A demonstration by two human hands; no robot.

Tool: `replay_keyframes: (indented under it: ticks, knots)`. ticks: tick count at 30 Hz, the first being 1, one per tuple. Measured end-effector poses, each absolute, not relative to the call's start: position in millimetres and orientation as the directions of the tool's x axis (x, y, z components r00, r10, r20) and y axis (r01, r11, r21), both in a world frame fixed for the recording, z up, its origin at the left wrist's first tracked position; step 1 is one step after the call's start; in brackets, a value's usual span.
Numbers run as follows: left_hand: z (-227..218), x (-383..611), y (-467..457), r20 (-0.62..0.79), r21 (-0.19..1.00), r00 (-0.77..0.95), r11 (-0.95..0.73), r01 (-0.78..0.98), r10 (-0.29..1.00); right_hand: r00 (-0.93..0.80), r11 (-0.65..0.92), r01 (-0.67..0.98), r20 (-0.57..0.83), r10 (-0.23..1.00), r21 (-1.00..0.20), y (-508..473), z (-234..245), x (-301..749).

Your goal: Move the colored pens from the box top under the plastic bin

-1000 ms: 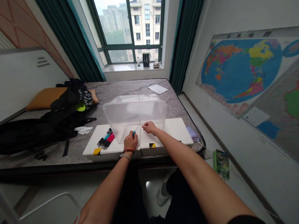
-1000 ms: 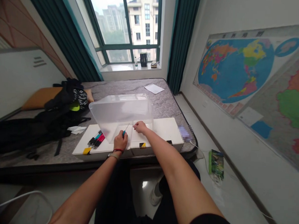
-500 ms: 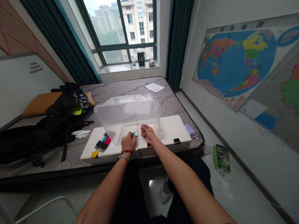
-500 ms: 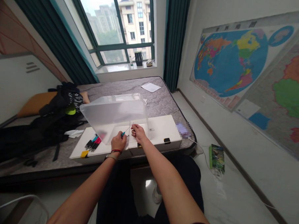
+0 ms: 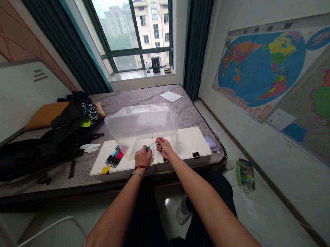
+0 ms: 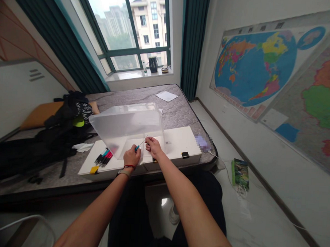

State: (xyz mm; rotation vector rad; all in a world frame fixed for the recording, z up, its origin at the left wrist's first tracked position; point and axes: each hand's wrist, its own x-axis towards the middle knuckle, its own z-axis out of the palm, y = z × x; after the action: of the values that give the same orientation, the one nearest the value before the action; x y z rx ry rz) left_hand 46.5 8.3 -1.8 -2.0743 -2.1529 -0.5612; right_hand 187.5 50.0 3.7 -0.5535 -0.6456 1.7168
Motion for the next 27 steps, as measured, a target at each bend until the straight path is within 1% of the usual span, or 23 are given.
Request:
replay_keyframes:
  ticks: [9,17,23,27]
  knots:
    - [3.2,47.7,6.3,0.308,0.213,-0.073,0.006,0.977,0.949,-0.183,-0.174,-0.735,-0.055,0.982,-0.655,48.8,7.8,188.2]
    - [5.6,48.3,6.2,0.278,0.212,-0.084,0.024,0.977,0.957,-0.216,-0.177,-0.652,-0.044,0.975,-0.737,48.5,5.7,185.9]
    - [1.9,47.7,6.9,0.299,0.195,-0.084,0.026,0.98,0.951,-0.227,-0.148,-0.65,0.005,0.974,-0.745,50.6,0.8,183.9]
    - [0.5,46.8,7.4,0.311,0.195,-0.076,0.014,0.981,0.947,-0.196,-0.131,-0.633,-0.006,0.981,-0.763,50.0,1.1,182.3]
